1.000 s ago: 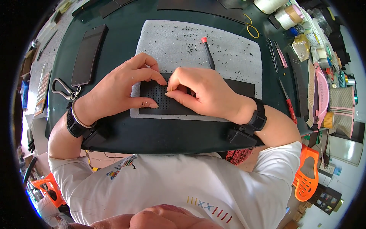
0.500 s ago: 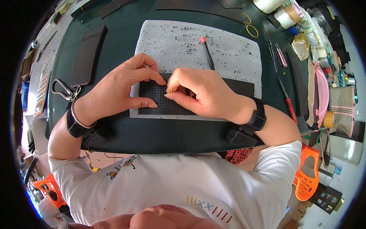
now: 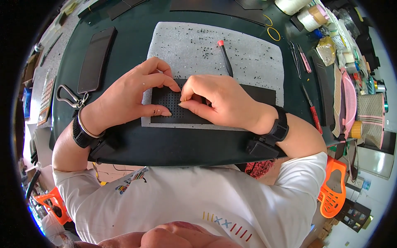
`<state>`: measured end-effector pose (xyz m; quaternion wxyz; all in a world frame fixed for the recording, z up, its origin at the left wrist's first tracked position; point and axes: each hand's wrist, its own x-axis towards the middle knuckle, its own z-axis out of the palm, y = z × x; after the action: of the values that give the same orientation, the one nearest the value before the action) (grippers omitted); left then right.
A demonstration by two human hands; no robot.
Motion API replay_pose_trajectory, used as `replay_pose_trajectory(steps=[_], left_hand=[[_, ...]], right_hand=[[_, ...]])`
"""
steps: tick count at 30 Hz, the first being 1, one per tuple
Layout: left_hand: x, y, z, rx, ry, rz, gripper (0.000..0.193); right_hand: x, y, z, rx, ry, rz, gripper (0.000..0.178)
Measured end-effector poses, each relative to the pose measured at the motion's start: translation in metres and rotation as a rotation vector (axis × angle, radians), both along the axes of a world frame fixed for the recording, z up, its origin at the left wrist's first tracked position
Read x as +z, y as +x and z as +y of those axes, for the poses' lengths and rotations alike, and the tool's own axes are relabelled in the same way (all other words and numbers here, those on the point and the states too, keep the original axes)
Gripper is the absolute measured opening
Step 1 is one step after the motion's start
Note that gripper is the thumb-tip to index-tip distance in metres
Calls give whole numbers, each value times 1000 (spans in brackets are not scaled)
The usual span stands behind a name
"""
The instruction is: The person uses a toothpick to push small black pieces through the holes of a perforated black sheet, then lifts the sheet and moves it aside.
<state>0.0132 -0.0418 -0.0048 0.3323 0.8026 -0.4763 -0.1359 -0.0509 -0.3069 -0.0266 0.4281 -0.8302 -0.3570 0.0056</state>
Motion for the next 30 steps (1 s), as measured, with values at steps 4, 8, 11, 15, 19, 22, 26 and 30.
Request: replay_pose_trajectory(steps=[4, 8, 11, 15, 19, 22, 26, 30], left_hand=[[1, 1, -2, 4, 6, 10, 47], [2, 1, -4, 1, 14, 7, 47], [4, 0, -4, 16, 32, 29, 48], [5, 0, -5, 19, 39, 44, 47], [4, 0, -4, 17, 40, 37, 47], [2, 0, -3, 13, 28, 30, 47], [2, -1, 0, 16, 24, 33, 47], [2, 0, -2, 17, 34, 39, 47]], right_hand=[[1, -1, -3, -30, 12, 59, 22], [1, 0, -5, 10, 37, 59, 22], [1, 0, -4, 12, 8, 34, 22], [0, 0, -5, 69, 25, -7, 23], [3, -3, -4, 17, 41, 72, 22], [1, -1, -2, 63, 42, 13, 21], [3, -3, 0, 78, 25, 11, 20], [1, -3, -2, 89, 37, 32, 22]])
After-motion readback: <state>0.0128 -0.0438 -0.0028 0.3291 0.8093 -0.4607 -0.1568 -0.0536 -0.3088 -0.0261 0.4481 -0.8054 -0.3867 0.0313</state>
